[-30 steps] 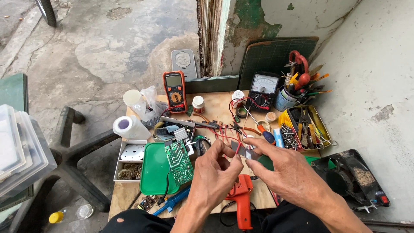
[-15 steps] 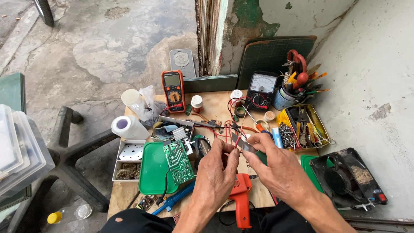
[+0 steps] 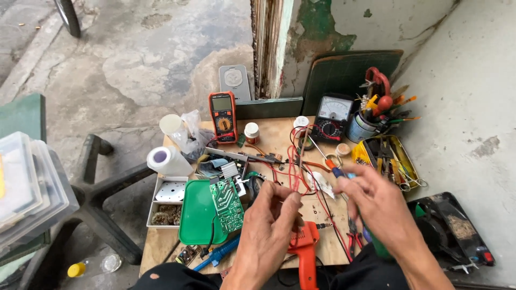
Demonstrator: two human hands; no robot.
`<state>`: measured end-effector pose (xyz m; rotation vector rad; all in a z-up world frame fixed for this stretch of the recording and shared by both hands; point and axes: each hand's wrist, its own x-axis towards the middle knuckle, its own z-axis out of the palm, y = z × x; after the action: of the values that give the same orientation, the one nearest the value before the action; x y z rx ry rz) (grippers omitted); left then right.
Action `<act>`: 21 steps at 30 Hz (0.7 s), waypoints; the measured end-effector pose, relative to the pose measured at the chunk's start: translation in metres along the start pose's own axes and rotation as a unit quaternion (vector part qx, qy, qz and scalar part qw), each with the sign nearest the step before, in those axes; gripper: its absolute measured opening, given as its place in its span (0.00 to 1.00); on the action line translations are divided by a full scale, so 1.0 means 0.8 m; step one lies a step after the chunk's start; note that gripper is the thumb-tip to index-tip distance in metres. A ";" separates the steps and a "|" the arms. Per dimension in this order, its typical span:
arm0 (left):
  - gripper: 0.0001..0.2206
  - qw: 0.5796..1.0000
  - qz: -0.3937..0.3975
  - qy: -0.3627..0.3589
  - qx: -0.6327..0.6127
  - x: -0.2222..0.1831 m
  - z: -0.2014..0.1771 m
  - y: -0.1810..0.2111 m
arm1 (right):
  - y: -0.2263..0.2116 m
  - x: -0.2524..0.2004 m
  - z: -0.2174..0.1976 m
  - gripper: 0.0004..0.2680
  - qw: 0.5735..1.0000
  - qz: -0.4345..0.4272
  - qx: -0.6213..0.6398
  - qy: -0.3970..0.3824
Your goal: Preparing and connecting electrical wires on a repair bench using pliers and wire strippers.
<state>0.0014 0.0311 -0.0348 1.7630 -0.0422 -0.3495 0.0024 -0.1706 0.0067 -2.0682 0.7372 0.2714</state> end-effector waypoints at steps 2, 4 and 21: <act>0.10 1.000 -0.004 -0.015 -0.012 -0.007 -0.002 0.003 | 0.010 -0.009 0.013 0.18 0.992 -0.006 0.120 -0.027; 0.07 0.995 0.076 -0.053 0.031 -0.013 0.006 0.001 | 0.010 -0.017 0.031 0.20 0.946 -0.043 0.314 -0.062; 0.27 0.948 0.100 0.186 0.240 0.066 -0.145 0.023 | 0.070 0.013 0.055 0.09 0.904 -0.065 0.392 -0.158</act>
<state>0.0843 0.1260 -0.0074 2.2582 -0.0379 0.1634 -0.0189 -0.1624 -0.0619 -1.2536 0.4030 0.1825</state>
